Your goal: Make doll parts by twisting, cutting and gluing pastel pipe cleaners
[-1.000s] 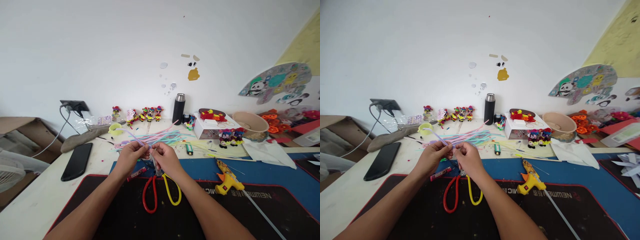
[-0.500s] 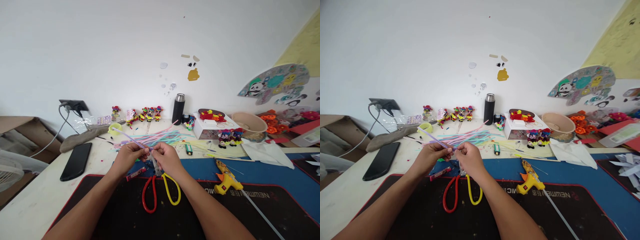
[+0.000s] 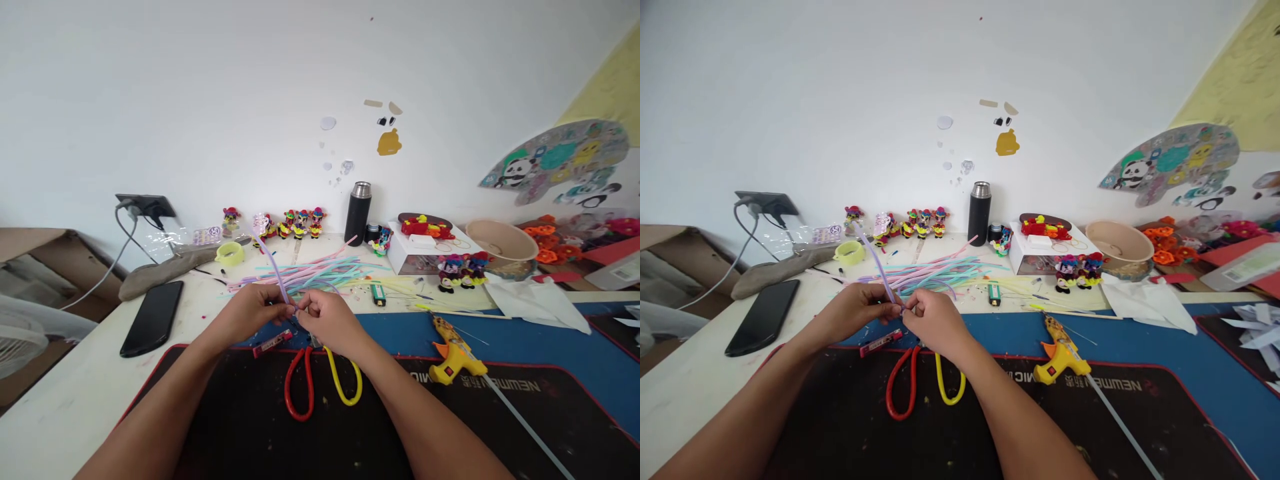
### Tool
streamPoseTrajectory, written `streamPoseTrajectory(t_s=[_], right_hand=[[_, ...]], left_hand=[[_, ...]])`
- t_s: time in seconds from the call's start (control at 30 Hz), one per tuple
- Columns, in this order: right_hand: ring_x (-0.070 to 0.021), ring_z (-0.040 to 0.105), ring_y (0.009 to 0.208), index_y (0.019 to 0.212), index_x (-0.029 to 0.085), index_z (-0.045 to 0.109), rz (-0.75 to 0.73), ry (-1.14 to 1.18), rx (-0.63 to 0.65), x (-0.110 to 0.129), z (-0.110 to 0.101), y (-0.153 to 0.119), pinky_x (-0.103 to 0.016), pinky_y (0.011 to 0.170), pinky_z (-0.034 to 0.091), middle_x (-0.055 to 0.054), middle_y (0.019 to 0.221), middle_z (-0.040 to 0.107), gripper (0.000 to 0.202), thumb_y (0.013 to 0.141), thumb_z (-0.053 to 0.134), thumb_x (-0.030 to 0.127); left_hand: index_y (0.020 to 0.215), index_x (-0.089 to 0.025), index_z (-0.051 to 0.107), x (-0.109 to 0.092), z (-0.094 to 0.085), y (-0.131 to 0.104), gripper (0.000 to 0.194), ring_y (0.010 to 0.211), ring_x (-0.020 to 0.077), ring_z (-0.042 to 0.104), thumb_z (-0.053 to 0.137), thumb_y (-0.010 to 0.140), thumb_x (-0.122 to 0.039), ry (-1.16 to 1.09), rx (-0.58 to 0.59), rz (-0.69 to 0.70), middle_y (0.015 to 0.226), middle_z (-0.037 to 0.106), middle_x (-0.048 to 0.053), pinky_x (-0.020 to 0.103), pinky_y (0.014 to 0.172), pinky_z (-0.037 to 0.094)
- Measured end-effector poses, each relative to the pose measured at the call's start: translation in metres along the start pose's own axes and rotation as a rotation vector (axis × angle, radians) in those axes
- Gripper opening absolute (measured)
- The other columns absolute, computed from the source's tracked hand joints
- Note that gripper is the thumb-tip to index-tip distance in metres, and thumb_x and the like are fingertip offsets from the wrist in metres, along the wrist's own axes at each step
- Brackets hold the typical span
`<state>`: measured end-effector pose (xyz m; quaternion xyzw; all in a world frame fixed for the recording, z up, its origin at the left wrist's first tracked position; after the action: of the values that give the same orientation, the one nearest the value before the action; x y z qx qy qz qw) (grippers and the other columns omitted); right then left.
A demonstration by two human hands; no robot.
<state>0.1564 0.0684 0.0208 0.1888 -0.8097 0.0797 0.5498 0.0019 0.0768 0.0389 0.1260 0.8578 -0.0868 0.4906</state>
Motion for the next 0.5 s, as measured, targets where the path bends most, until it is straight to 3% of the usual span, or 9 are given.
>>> streamPoseTrajectory(t_s=[0.17,0.33,0.5], right_hand=[[-0.0093,0.044,0.038,0.087,0.022,0.059,0.061,0.154,-0.001,-0.004,0.002,0.000,-0.021,0.043,0.030,0.010,0.049,0.046,0.005,0.088,0.063,0.025],[-0.0100,0.045,0.034,0.090,0.022,0.058,0.107,0.390,-0.022,-0.008,0.001,0.003,-0.021,0.038,0.035,0.010,0.047,0.051,0.012,0.092,0.063,0.033],[-0.0086,0.044,0.033,0.089,0.021,0.057,0.124,0.465,-0.044,-0.008,-0.001,0.004,-0.020,0.036,0.035,0.009,0.049,0.053,0.020,0.090,0.067,0.039]], left_hand=[[0.077,-0.021,0.078,-0.004,0.002,0.001,0.025,0.066,0.0227,0.069,0.079,0.074,-0.045,-0.156,0.034,-0.013,0.070,0.075,0.003,0.031,0.064,0.056],[0.083,-0.018,0.077,0.005,0.006,0.004,0.032,0.066,0.0204,0.068,0.084,0.072,-0.047,-0.360,-0.116,-0.032,0.073,0.075,0.004,0.030,0.065,0.057],[0.081,-0.016,0.076,0.011,0.016,0.005,0.035,0.064,0.0182,0.067,0.088,0.069,-0.046,-0.494,-0.194,-0.050,0.070,0.073,0.004,0.029,0.065,0.056]])
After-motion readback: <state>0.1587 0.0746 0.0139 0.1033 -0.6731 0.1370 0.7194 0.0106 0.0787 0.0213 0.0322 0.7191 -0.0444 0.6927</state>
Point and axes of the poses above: each hand's wrist, its own y-axis towards the middle knuckle, its own z-axis out of the palm, x = y × z, the point moved 7 cm from there along y, towards the middle knuckle
